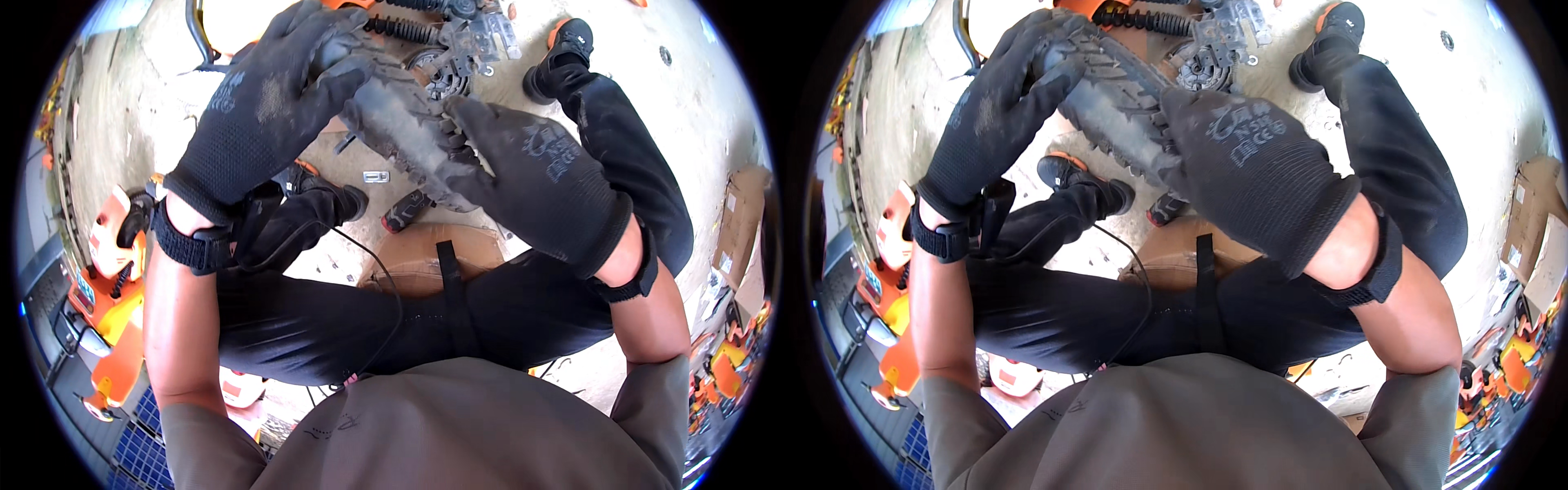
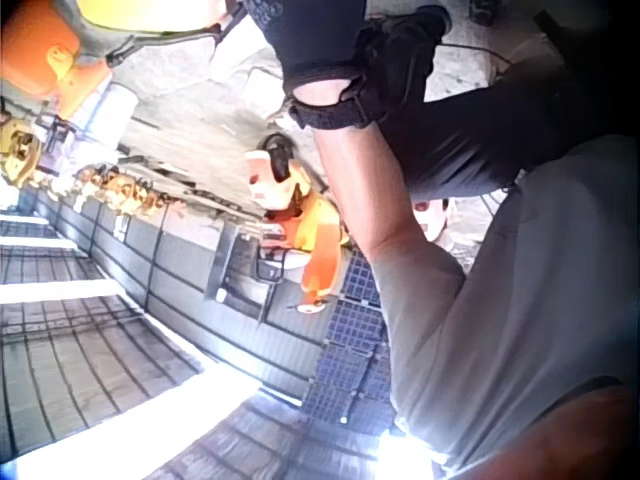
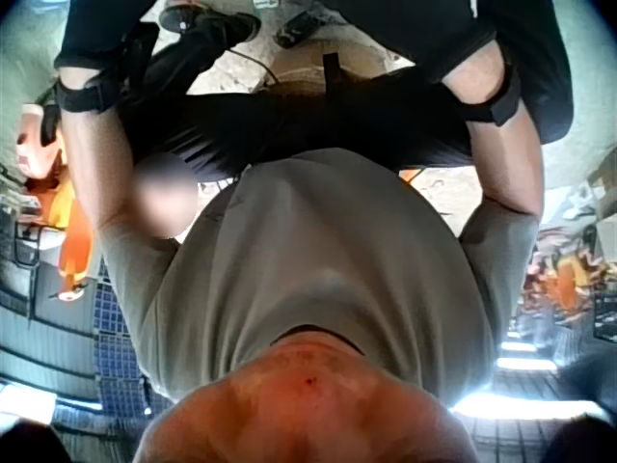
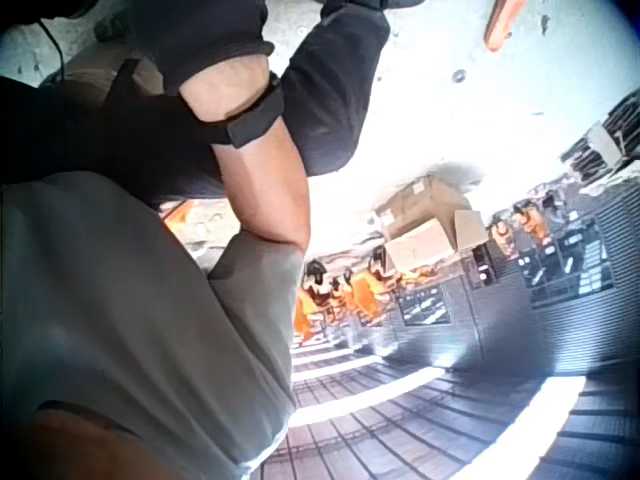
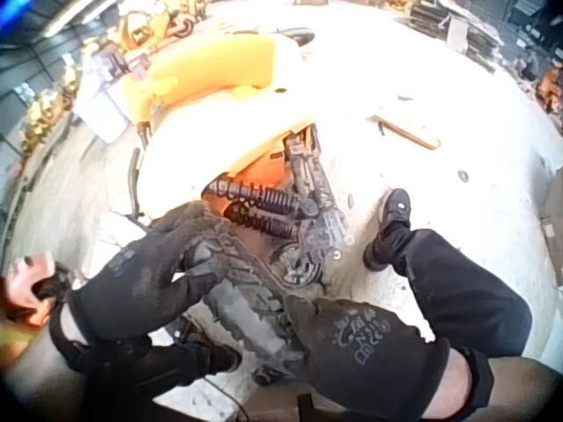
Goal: The person works on the hub motor of a scooter wheel, rotating the motor assembly by hand while it is attached to the tire.
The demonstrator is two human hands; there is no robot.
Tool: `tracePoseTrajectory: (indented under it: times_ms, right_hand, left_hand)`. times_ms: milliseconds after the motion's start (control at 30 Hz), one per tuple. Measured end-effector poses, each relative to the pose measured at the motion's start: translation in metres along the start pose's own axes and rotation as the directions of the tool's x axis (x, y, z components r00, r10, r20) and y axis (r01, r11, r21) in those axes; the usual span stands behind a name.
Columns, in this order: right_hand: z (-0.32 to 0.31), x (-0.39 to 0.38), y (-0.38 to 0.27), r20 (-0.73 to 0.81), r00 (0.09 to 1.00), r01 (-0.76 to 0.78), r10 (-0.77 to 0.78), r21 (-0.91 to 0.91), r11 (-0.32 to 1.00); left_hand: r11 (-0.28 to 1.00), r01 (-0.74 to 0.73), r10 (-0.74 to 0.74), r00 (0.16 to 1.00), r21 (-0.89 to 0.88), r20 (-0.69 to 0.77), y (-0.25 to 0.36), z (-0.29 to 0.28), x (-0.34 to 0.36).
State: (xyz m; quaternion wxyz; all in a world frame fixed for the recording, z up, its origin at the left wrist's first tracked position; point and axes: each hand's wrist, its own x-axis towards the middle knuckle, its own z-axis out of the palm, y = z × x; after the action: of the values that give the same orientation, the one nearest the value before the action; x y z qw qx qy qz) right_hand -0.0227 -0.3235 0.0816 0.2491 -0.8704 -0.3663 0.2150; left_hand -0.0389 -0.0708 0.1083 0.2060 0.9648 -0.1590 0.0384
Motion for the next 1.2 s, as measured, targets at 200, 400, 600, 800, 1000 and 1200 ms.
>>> tracePoseTrajectory:
  times_ms: [200,400,600,800,1000,1200]
  right_hand:
    - [-0.015,0.004,0.004,-0.072,0.997,0.027,-0.028,-0.004,1.0]
    - [-0.018,0.003,0.003,-0.012,1.0,-0.013,0.014,0.045,0.999]
    - [-0.021,0.003,-0.005,0.017,0.999,-0.035,0.034,0.052,0.998]
    - [-0.016,0.005,0.0,-0.004,1.0,0.01,-0.01,0.06,0.998]
    - [-0.013,0.004,0.004,0.044,0.999,0.029,-0.031,0.059,0.998]
    - [-0.012,0.01,-0.008,0.108,0.994,-0.021,0.006,0.135,0.991]
  left_hand:
    - [0.987,0.156,-0.149,0.975,-0.036,0.163,-0.006,-0.016,0.001]
    - [0.983,0.172,-0.155,0.968,-0.07,0.199,-0.008,-0.016,0.004]
    - [0.984,0.148,-0.133,0.98,-0.095,0.146,-0.02,-0.003,-0.005]
    - [0.992,0.042,-0.029,0.994,-0.121,0.11,-0.025,-0.001,-0.007]
    - [0.963,0.184,-0.147,0.971,-0.197,0.189,0.002,-0.025,-0.002]
    - [0.998,0.013,-0.012,1.0,-0.06,0.016,-0.03,0.003,-0.015]
